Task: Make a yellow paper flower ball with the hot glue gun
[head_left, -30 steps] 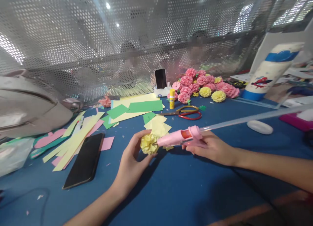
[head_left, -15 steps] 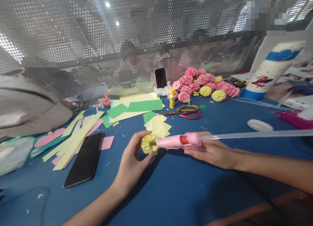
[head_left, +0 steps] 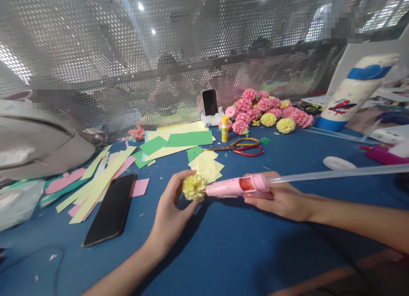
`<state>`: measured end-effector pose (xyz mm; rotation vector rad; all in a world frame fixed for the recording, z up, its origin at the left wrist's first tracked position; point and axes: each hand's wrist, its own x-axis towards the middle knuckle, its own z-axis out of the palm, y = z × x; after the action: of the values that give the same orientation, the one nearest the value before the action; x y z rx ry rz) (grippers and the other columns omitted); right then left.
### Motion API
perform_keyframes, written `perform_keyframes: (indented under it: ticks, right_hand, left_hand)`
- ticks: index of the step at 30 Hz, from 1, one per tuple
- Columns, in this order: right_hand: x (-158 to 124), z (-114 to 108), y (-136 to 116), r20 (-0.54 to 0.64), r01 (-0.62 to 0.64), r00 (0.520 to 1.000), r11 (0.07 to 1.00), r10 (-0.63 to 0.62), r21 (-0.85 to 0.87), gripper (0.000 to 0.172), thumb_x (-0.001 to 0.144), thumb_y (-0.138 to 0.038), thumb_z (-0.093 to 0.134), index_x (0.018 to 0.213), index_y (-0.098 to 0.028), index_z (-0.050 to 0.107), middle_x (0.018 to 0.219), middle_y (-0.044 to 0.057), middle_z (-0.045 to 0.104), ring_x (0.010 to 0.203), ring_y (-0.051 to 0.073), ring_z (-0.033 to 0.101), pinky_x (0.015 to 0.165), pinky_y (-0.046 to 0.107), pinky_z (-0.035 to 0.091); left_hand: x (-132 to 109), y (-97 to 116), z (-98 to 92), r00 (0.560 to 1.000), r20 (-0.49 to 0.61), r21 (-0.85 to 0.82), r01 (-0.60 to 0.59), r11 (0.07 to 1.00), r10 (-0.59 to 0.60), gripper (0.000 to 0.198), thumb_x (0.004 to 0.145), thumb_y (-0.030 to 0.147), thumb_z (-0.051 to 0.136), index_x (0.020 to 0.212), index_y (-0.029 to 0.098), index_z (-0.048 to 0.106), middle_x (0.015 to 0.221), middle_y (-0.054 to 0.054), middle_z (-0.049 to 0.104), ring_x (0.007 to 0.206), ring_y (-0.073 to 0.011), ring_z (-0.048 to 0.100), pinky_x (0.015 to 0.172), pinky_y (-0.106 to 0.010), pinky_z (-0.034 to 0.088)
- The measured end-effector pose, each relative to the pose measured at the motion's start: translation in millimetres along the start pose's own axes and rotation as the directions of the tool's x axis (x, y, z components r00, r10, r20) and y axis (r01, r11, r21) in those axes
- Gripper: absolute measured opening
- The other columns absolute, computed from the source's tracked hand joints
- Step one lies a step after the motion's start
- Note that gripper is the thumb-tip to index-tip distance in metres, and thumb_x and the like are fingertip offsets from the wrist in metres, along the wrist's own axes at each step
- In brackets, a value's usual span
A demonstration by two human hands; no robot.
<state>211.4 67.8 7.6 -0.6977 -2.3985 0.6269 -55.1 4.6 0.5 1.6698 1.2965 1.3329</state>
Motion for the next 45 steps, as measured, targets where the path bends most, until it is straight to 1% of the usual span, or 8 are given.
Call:
perform_keyframes:
  ticks: [3, 9, 14, 20, 27, 35, 42, 45]
  right_hand:
    - [-0.8, -0.2, -0.2, -0.007, -0.033, 0.999, 0.999, 0.033, -0.021, 0.031, 0.091, -0.045, 0.058, 0.093, -0.018, 0.072, 0.090, 0.006, 0.072, 0.080, 0.019, 0.064, 0.076, 0.027, 0.051]
    - [0.1, -1.8, -2.7, -0.060, -0.007, 0.998, 0.997, 0.002, -0.081, 0.034, 0.091, -0.047, 0.057, 0.090, -0.019, 0.075, 0.088, 0.007, 0.073, 0.077, 0.020, 0.066, 0.073, 0.028, 0.053]
    - [-1.7, -1.7, -0.4, -0.003, -0.078, 0.997, 0.995, 0.078, -0.066, 0.038, 0.091, -0.049, 0.053, 0.096, -0.018, 0.074, 0.093, 0.007, 0.074, 0.084, 0.023, 0.069, 0.077, 0.030, 0.054]
    - [-5.3, 0.1, 4.7, 0.021, -0.147, 0.989, 0.988, 0.148, -0.049, 0.041, 0.091, -0.053, 0.051, 0.099, -0.018, 0.073, 0.093, 0.006, 0.075, 0.082, 0.023, 0.070, 0.077, 0.031, 0.055]
    - [-6.0, -1.3, 3.9, -0.022, -0.120, 0.993, 0.991, 0.119, -0.059, 0.038, 0.091, -0.051, 0.053, 0.095, -0.019, 0.074, 0.093, 0.005, 0.075, 0.085, 0.024, 0.070, 0.077, 0.031, 0.055]
    - [-1.5, -1.9, 0.5, -0.047, -0.047, 0.998, 0.998, 0.045, -0.045, 0.034, 0.091, -0.046, 0.055, 0.092, -0.018, 0.073, 0.088, 0.006, 0.074, 0.077, 0.022, 0.068, 0.075, 0.030, 0.053]
    - [-4.3, -0.8, 6.2, 0.045, -0.127, 0.991, 0.992, 0.126, 0.012, 0.036, 0.092, -0.047, 0.056, 0.107, -0.020, 0.072, 0.104, 0.006, 0.073, 0.092, 0.023, 0.068, 0.083, 0.031, 0.053]
    - [-3.4, -1.7, 5.4, 0.055, -0.115, 0.992, 0.993, 0.115, -0.011, 0.036, 0.092, -0.047, 0.055, 0.108, -0.019, 0.071, 0.104, 0.007, 0.072, 0.090, 0.022, 0.068, 0.082, 0.030, 0.053]
  left_hand:
    - [0.0, 0.1, -0.3, 1.000, -0.003, 0.003, 0.004, 1.000, -0.004, 0.041, 0.080, 0.021, 0.069, 0.119, 0.023, 0.054, 0.120, -0.006, 0.059, 0.114, -0.0212, 0.058, 0.100, -0.034, 0.046]
    - [0.7, -0.1, -0.6, 1.000, -0.008, 0.017, -0.002, 1.000, 0.003, 0.041, 0.081, 0.022, 0.069, 0.119, 0.023, 0.054, 0.119, -0.006, 0.059, 0.113, -0.0215, 0.058, 0.101, -0.036, 0.046]
    - [0.4, -0.2, -0.9, 1.000, -0.019, 0.031, -0.016, 0.999, 0.017, 0.042, 0.080, 0.021, 0.069, 0.119, 0.023, 0.055, 0.119, -0.006, 0.060, 0.113, -0.0220, 0.059, 0.101, -0.037, 0.046]
    - [-0.7, -0.5, -0.5, 0.999, -0.030, 0.013, -0.018, 1.000, 0.019, 0.041, 0.080, 0.021, 0.070, 0.118, 0.023, 0.055, 0.118, -0.006, 0.060, 0.112, -0.0210, 0.059, 0.100, -0.035, 0.047]
    - [-0.4, -2.3, -1.4, 0.999, -0.025, 0.033, -0.026, 0.999, 0.027, 0.042, 0.080, 0.022, 0.070, 0.119, 0.023, 0.055, 0.118, -0.006, 0.060, 0.112, -0.0214, 0.059, 0.100, -0.035, 0.047]
    - [-0.6, -2.8, -1.1, 1.000, 0.006, 0.038, -0.015, 0.999, 0.015, 0.042, 0.080, 0.021, 0.070, 0.119, 0.024, 0.055, 0.122, -0.005, 0.059, 0.115, -0.0217, 0.058, 0.100, -0.033, 0.047]
    - [-0.8, -4.9, -0.4, 0.999, 0.039, 0.052, -0.025, 0.998, 0.023, 0.043, 0.080, 0.020, 0.069, 0.120, 0.025, 0.055, 0.122, -0.005, 0.059, 0.116, -0.0215, 0.057, 0.102, -0.035, 0.045]
    - [-0.5, -5.0, -0.2, 0.999, 0.049, 0.052, -0.019, 0.998, 0.016, 0.044, 0.080, 0.019, 0.070, 0.121, 0.025, 0.054, 0.122, -0.005, 0.059, 0.115, -0.0214, 0.058, 0.102, -0.035, 0.045]
